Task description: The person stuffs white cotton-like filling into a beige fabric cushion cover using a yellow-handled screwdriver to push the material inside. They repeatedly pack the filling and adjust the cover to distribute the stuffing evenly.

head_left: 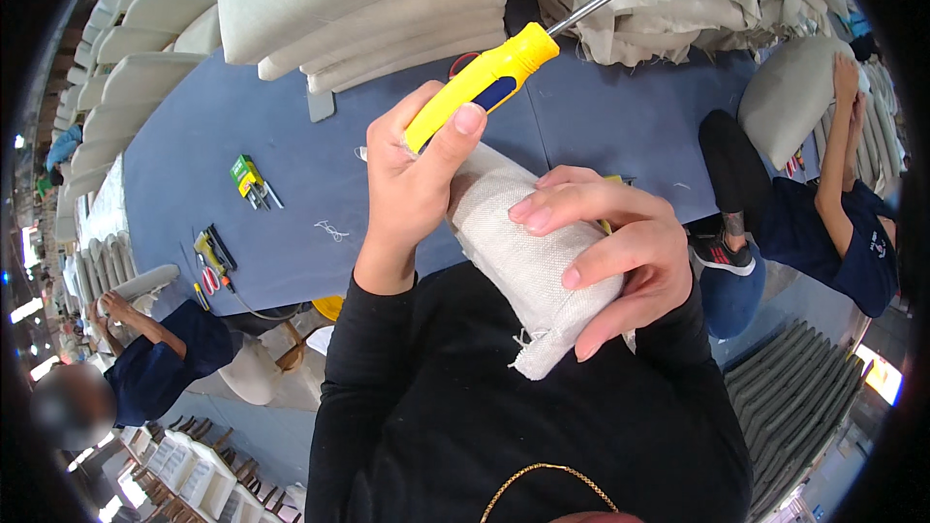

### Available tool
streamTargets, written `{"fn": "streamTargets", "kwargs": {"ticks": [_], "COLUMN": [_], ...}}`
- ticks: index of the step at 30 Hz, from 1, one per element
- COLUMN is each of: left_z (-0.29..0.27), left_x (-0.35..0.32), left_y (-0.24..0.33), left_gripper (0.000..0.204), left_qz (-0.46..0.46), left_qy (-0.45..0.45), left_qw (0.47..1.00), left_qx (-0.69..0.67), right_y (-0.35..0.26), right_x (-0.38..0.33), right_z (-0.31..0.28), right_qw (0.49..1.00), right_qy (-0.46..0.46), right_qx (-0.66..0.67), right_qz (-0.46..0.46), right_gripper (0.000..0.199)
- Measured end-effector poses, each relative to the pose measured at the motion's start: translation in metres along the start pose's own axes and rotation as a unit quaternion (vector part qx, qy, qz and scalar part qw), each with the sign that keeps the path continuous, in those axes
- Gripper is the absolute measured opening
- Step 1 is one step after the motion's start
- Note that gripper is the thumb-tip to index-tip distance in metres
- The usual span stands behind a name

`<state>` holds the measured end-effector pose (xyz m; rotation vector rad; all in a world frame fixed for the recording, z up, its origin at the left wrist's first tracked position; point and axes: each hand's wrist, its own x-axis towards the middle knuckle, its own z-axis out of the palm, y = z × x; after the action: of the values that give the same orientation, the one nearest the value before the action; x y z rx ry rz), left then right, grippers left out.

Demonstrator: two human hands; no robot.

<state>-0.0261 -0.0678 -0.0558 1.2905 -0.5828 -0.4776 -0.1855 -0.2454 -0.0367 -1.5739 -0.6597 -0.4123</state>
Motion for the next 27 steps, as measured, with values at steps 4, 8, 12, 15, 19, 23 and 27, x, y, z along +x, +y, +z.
{"fn": "streamTargets", "kwargs": {"ticks": [4,8,12,15,19,23,27], "left_z": [0.004,0.009,-0.002,0.003,0.008,0.001,-0.002], "left_x": [0.005,0.008,-0.013,-0.035,-0.049,-0.056,-0.084], "left_y": [0.007,0.018,0.025,0.026,0.011,0.01,0.01], "left_gripper": [0.04,0.037,0.046,0.04,0.037,0.04,0.041], "left_qz": [-0.008,-0.04,-0.102,-0.213,-0.22,-0.279,-0.051], "left_qy": [-0.002,0.005,-0.054,-0.089,-0.157,-0.166,-0.243], "left_qw": [0.998,0.993,0.977,0.961,0.949,0.942,0.948], "left_qx": [0.067,0.11,0.179,0.154,0.161,0.086,0.197], "right_y": [-0.001,-0.008,-0.016,-0.014,-0.03,-0.044,-0.067], "right_x": [0.0,0.005,0.005,-0.019,-0.039,-0.045,-0.041], "right_z": [-0.002,0.006,-0.011,-0.013,0.002,0.007,0.022], "right_qw": [0.998,0.986,0.937,0.849,0.867,0.88,0.9], "right_qy": [0.041,0.128,0.153,0.091,0.108,0.169,0.172], "right_qx": [0.027,0.031,-0.254,-0.445,-0.327,-0.206,-0.146], "right_qz": [0.043,0.101,0.187,0.27,0.36,0.394,0.374], "right_gripper": [0.066,0.064,0.046,0.03,0.015,0.025,0.042]}}
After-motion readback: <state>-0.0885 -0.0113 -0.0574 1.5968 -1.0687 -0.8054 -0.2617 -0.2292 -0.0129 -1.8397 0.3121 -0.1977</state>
